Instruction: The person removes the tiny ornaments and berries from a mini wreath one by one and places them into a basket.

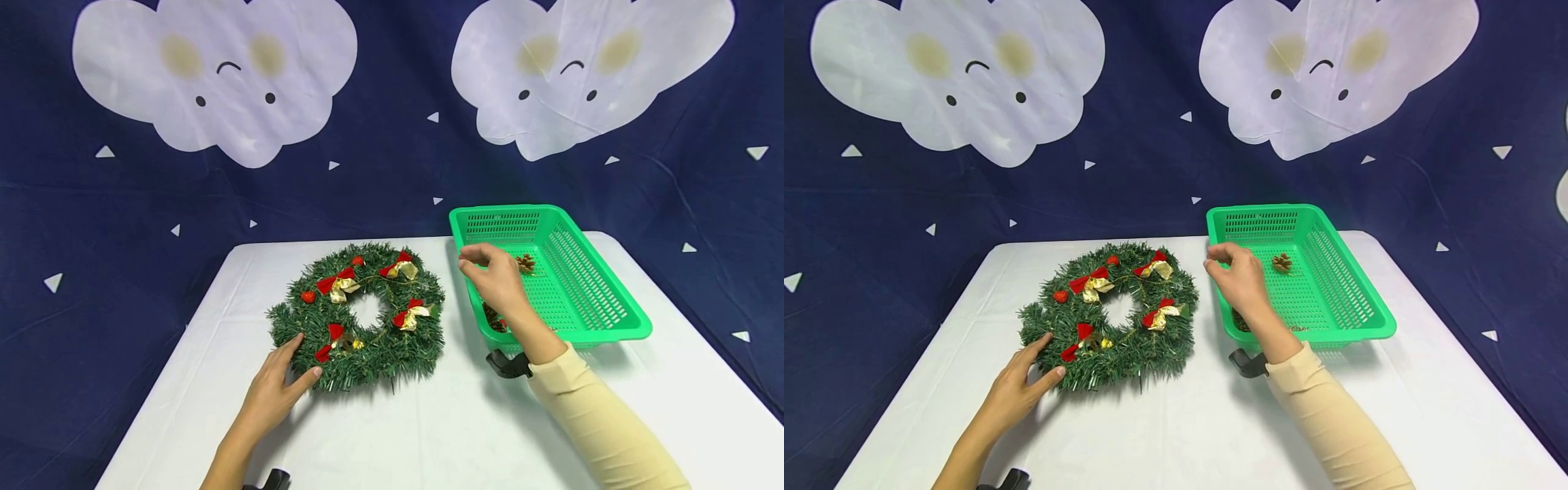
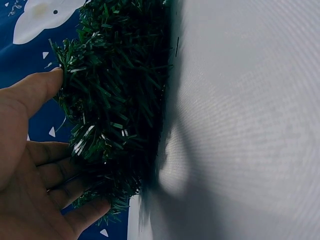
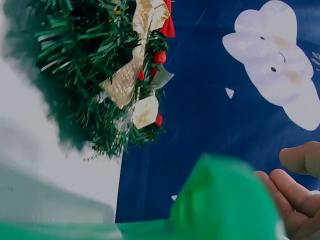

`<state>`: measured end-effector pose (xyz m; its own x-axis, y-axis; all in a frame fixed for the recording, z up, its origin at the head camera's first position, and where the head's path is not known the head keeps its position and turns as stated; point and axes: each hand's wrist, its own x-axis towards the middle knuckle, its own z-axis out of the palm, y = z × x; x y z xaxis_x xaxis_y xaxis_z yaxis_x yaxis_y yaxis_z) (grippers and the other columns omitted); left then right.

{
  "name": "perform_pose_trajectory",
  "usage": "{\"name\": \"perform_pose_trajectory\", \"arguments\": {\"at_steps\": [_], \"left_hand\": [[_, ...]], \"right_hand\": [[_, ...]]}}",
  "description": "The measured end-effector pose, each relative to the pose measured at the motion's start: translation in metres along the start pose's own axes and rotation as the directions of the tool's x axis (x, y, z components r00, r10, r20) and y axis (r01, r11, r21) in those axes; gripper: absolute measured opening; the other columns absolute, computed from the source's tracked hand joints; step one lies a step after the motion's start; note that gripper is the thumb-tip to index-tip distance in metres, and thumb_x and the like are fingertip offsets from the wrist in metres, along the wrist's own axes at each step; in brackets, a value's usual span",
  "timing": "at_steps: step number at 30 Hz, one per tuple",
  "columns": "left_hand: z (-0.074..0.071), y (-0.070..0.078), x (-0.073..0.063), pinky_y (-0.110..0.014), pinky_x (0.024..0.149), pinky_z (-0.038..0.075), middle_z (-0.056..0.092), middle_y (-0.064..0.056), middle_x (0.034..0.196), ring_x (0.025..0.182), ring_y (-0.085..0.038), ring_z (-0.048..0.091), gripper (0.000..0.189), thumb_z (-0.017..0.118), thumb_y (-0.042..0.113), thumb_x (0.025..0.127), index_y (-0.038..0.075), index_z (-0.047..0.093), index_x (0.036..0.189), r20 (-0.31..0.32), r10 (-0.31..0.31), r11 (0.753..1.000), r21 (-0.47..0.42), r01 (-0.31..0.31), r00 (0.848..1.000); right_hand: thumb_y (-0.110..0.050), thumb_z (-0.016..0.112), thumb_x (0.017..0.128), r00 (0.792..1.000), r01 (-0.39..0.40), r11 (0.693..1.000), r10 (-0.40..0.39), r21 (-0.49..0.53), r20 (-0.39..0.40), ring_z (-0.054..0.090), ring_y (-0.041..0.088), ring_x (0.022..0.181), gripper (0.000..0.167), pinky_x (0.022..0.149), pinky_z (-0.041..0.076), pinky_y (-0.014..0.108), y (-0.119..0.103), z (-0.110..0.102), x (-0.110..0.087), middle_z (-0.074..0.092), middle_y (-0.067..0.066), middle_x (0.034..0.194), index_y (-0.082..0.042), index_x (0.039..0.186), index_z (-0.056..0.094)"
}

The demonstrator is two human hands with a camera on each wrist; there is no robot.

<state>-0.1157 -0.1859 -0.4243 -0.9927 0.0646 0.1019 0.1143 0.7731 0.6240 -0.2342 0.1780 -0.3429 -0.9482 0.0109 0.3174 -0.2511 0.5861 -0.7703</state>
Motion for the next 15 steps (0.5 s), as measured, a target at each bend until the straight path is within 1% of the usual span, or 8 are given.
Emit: {"name": "perform_pose_trajectory", "arguments": {"at_steps": [6,15], "left_hand": [[-0.001,0.001,0.0,-0.068,0.102,0.032,0.036,-0.021,0.149,0.135,-0.045,0.034,0.077,0.06,0.049,0.088,0.011,0.03,0.148,0.001,-0.003,1.0,0.003,0.003,1.0],[0.0,0.0,0.0,-0.068,0.101,0.032,0.037,-0.021,0.148,0.135,-0.044,0.034,0.077,0.06,0.048,0.088,0.011,0.031,0.148,-0.002,0.001,1.0,0.003,-0.001,1.0]], "right_hand": [[-0.021,0.063,0.088,1.0,0.008,1.0,-0.008,0.013,-0.003,0.063,0.027,0.103,0.027,0.089,0.051,0.043,-0.01,0.011,0.004,0.07,0.011,0.107,-0.008,0.112,0.066],[-0.022,0.062,0.089,1.0,0.025,0.998,-0.025,0.064,0.0,0.063,0.028,0.104,0.028,0.092,0.05,0.045,-0.021,0.033,0.008,0.07,0.011,0.109,-0.009,0.113,0.066]]}}
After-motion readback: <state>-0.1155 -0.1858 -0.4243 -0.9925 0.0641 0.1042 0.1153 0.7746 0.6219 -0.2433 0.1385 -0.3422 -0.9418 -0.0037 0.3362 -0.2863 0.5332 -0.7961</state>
